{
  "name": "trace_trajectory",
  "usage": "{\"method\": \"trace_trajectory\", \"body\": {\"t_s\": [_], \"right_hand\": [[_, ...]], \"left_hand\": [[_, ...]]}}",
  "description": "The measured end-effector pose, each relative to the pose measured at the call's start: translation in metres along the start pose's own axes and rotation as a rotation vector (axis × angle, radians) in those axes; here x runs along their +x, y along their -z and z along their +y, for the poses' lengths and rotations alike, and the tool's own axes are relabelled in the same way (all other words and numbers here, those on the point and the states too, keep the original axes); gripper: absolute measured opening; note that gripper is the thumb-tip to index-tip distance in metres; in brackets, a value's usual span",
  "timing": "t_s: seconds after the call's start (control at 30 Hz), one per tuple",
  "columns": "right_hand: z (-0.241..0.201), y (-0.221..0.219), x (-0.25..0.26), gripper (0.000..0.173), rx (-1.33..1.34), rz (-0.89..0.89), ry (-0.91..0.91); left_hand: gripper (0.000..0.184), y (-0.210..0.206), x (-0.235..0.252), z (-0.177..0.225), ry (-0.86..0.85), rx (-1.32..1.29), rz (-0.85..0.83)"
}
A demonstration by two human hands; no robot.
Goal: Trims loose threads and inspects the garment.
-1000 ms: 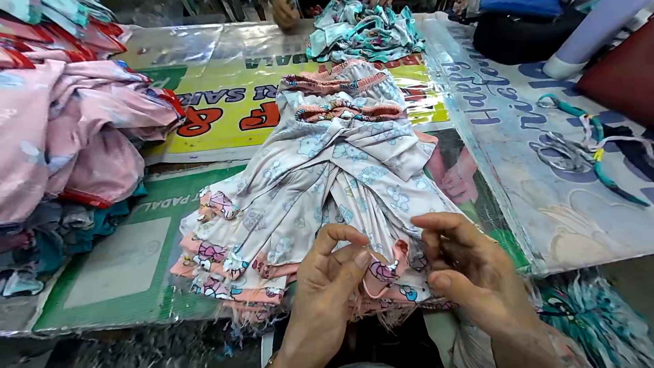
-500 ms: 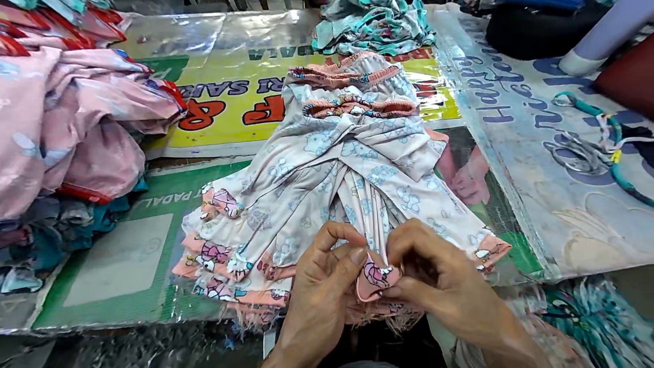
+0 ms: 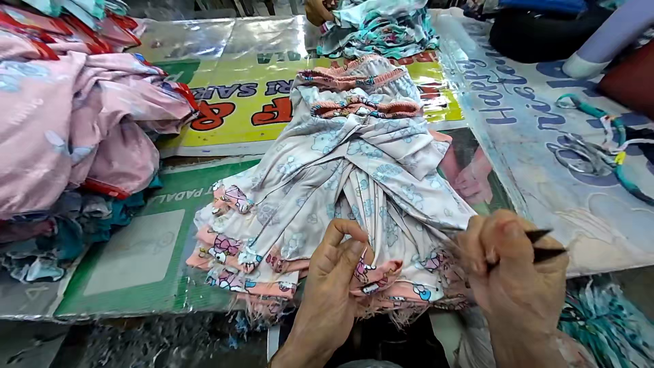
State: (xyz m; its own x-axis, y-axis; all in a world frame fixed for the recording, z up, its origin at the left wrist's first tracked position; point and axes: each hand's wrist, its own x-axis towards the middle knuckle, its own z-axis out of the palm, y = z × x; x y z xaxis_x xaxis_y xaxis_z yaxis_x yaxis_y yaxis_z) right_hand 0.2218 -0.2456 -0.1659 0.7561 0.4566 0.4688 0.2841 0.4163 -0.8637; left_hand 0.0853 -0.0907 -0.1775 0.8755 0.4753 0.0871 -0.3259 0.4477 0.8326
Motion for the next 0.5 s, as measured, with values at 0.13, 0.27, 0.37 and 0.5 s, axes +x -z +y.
{"method": "trace_trajectory", "body": {"t_s": [0.13, 0.27, 0.37, 0.5], "right_hand": [[0.004, -0.016, -0.018, 0.03, -0.23, -0.32, 0.094], [0.011, -0.031, -0.034, 0.014, -0.721, -0.583, 0.325], [-0.007, -0.028, -0.037, 0.026, -0.376, -0.61, 0.258], [-0.008, -0.038, -0.021, 0.044, -0.531, -0.394, 0.29]], "left_hand": [[0.011, -0.004, 0.0, -0.001, 0.01, -0.061, 0.001], [0.012, 0.0, -0.003, 0.003, -0.135, 0.065, 0.047], [0.014, 0.006, -0.006, 0.017, -0.352, 0.291, 0.037], [0.017, -0.001, -0.008, 0.019, -0.453, 0.322, -0.075]]}}
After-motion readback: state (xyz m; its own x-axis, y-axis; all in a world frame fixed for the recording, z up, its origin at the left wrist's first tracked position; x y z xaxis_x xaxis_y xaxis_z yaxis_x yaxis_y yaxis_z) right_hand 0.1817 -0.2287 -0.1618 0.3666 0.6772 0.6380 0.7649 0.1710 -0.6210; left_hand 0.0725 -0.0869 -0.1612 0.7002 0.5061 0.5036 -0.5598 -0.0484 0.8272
